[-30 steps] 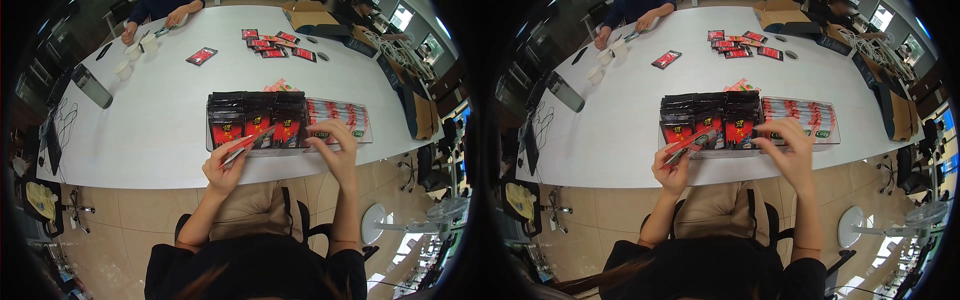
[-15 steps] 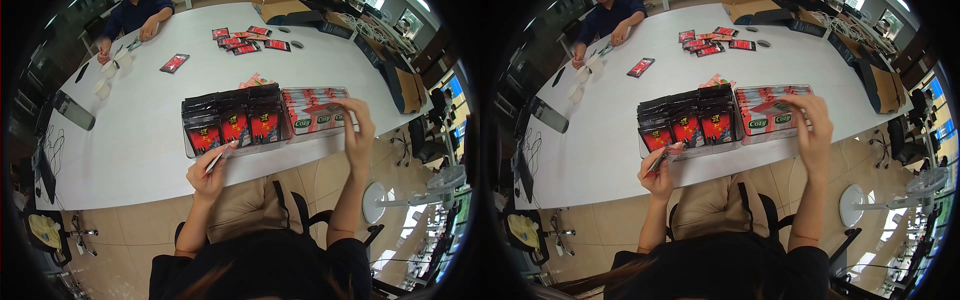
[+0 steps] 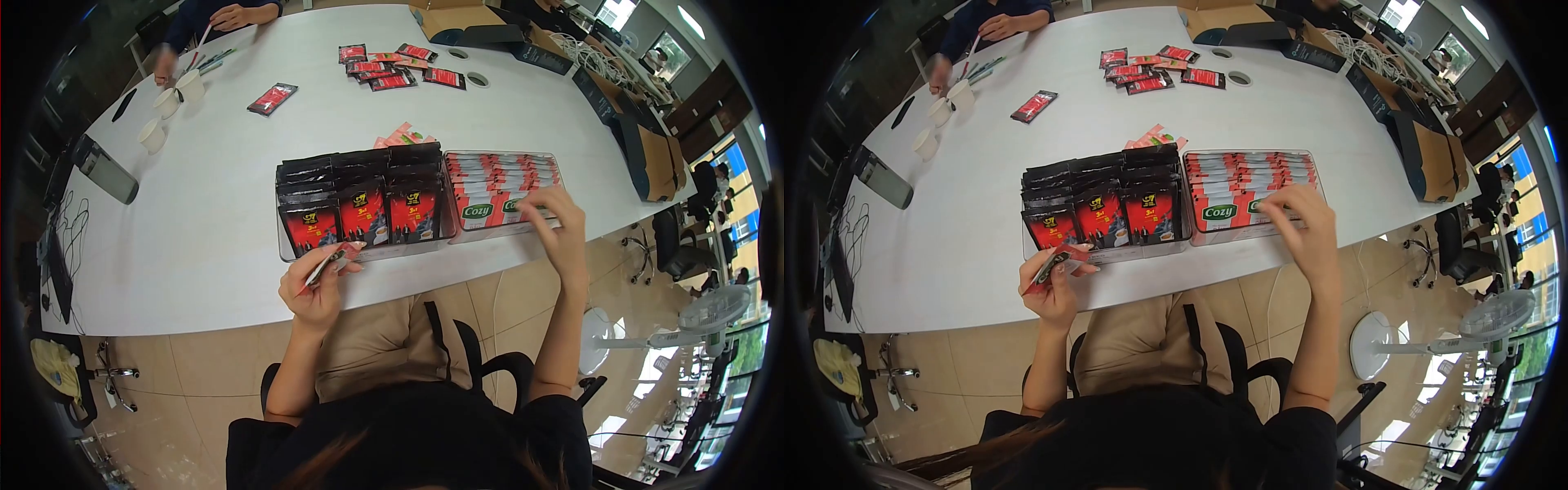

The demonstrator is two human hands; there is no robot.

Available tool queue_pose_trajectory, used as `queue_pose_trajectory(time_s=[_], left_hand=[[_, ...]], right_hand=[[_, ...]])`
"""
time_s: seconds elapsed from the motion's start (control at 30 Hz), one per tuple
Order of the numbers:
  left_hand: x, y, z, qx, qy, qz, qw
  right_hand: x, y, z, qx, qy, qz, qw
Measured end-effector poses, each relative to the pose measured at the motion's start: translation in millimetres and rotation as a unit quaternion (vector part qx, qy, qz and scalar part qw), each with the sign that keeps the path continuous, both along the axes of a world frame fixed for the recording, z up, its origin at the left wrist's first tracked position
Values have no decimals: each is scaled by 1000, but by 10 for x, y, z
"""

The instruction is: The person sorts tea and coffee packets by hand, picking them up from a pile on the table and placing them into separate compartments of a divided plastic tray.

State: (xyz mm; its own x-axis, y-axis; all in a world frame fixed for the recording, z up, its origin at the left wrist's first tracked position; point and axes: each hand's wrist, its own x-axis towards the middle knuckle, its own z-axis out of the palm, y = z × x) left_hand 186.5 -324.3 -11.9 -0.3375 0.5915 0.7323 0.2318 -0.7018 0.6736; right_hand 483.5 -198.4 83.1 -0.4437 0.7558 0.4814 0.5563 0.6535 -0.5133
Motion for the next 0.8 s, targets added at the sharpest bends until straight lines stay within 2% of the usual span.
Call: queue_pose_trajectory(time_s=[0.03, 0.17, 0.27, 0.37, 0.47, 0.57, 0.67, 0.7, 0.77, 0.8], left_hand=[[0, 8, -7, 4, 7, -1, 1000], [-17, -1, -31, -6, 34, 2, 999], [21, -7, -8, 3, -12, -3, 1000], [67, 19, 59, 28, -47, -5, 999], [104, 80, 105, 50, -33, 16, 998], [33, 37, 108, 3, 77, 75, 994], [3, 49, 94, 8, 132, 98, 986], [-4, 65, 122, 18, 156, 105, 982], [22, 40, 60, -8, 122, 104, 987], [29, 31, 42, -20, 104, 103, 989]], right_hand=[[-9, -17, -9, -33, -19, 21, 999], [-75, 25, -175, -48, -64, 75, 994], [-76, 20, -181, -49, -143, 43, 988], [-128, -1, -134, -64, -175, 29, 982], [-111, -8, -147, -41, -163, 43, 985], [-96, -21, -190, -5, -144, 42, 989], [-90, -2, -179, -27, -136, 56, 989], [-110, -10, -196, -51, -92, 43, 993], [-150, -26, -222, -99, -6, 19, 995], [-195, -51, -196, -49, -7, 14, 999]])
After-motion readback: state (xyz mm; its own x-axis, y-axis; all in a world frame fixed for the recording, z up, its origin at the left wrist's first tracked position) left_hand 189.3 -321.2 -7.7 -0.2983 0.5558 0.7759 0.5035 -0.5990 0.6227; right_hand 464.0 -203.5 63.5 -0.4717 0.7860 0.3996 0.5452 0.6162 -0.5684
